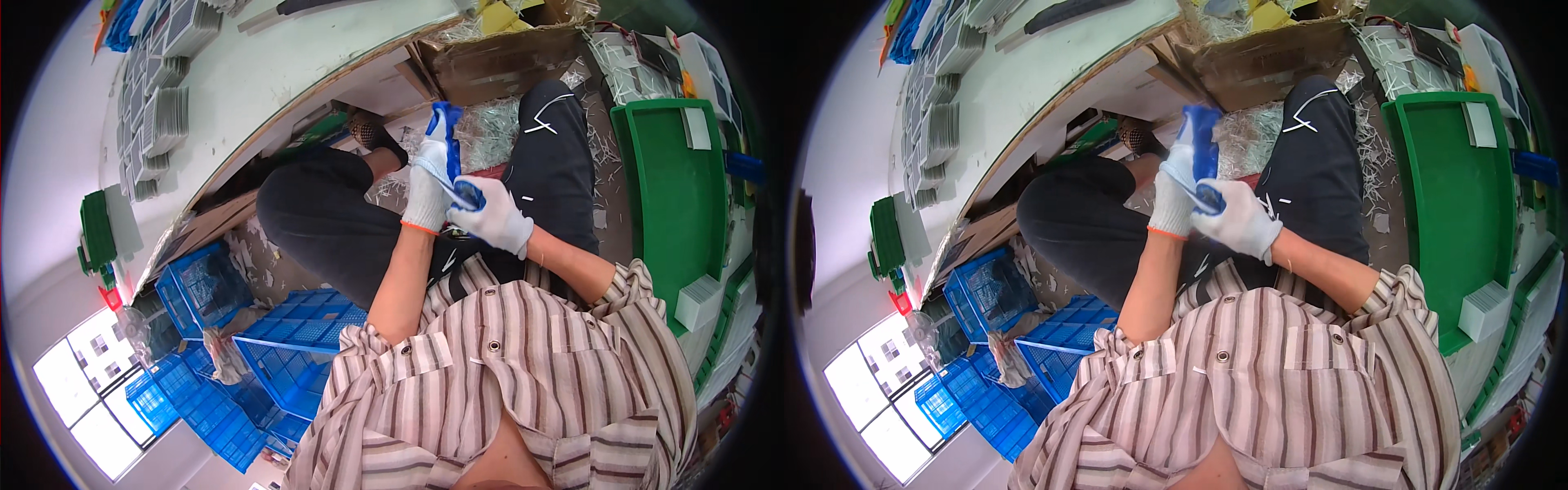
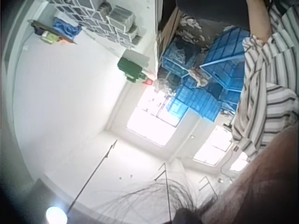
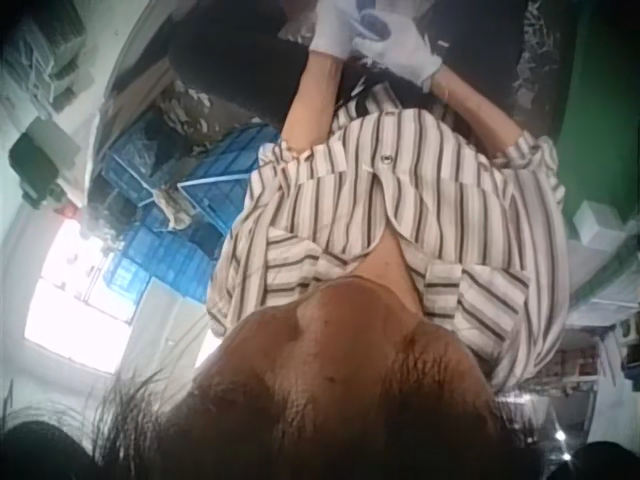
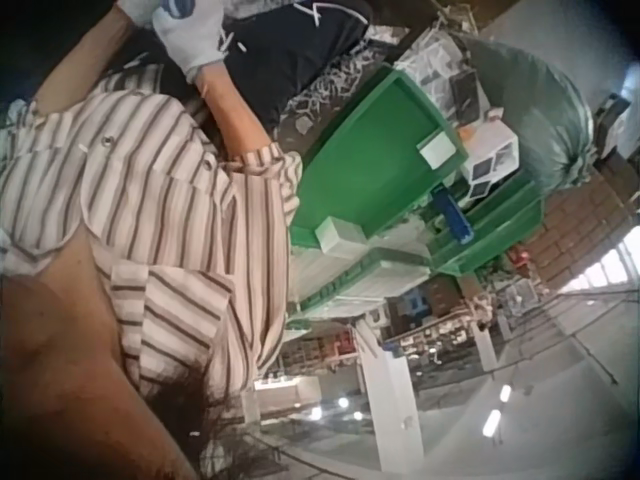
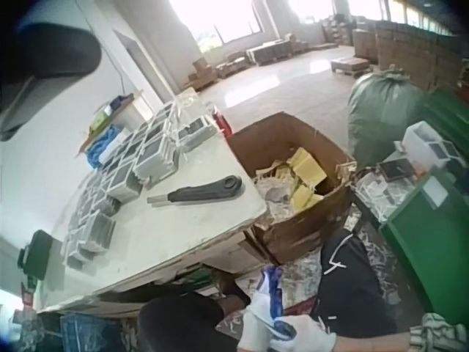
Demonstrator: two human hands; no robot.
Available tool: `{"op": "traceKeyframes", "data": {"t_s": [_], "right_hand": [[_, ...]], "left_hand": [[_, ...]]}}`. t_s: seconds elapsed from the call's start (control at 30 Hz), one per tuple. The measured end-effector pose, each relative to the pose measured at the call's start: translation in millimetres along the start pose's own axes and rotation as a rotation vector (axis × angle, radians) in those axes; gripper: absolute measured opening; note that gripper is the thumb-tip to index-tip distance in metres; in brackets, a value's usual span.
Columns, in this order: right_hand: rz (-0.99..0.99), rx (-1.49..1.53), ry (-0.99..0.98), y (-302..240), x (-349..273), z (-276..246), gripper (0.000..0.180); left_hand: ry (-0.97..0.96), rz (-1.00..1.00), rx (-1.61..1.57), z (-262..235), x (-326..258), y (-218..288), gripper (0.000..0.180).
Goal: Trimming the excess plastic edges from small solar panels using a pair of pliers.
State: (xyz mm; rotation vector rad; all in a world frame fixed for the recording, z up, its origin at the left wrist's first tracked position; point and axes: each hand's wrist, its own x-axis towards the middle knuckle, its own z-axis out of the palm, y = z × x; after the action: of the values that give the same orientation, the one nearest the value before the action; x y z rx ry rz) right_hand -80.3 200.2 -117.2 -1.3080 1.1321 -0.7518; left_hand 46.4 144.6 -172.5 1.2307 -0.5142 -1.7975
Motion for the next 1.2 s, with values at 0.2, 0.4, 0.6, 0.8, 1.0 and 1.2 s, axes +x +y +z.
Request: {"op": "traceKeyframes", "data": {"t_s": [0.2,0.4,0.6,0.8,1.0,1.2], "right_hand": [[-0.390,-0.244,-0.074,-14.3,1.5,8.6,0.023],[-0.390,-0.216,-0.065,-16.7,-0.3,16.6,0.019],[-0.409,-0.267,-0.095,-11.3,-1.4,21.5,0.021],[-0.368,-0.243,-0.105,-10.1,-14.0,29.4,0.022],[-0.214,-0.059,-0.032,-13.7,-13.0,22.5,0.022],[-0.194,-0.237,0.216,-28.7,1.6,8.1,0.041]], "left_hand": [[-0.218,0.017,-0.047,3.7,9.1,9.4,0.059],[-0.278,-0.110,-0.344,8.8,8.8,5.6,0.053],[-0.509,0.032,-0.697,26.8,13.9,5.3,0.056],[-0.542,0.060,-0.578,21.4,20.0,-11.2,0.052],[-0.628,0.025,-0.614,29.5,16.7,0.8,0.060],[0.098,0.548,0.910,-29.1,61.7,-28.5,0.056]]}}
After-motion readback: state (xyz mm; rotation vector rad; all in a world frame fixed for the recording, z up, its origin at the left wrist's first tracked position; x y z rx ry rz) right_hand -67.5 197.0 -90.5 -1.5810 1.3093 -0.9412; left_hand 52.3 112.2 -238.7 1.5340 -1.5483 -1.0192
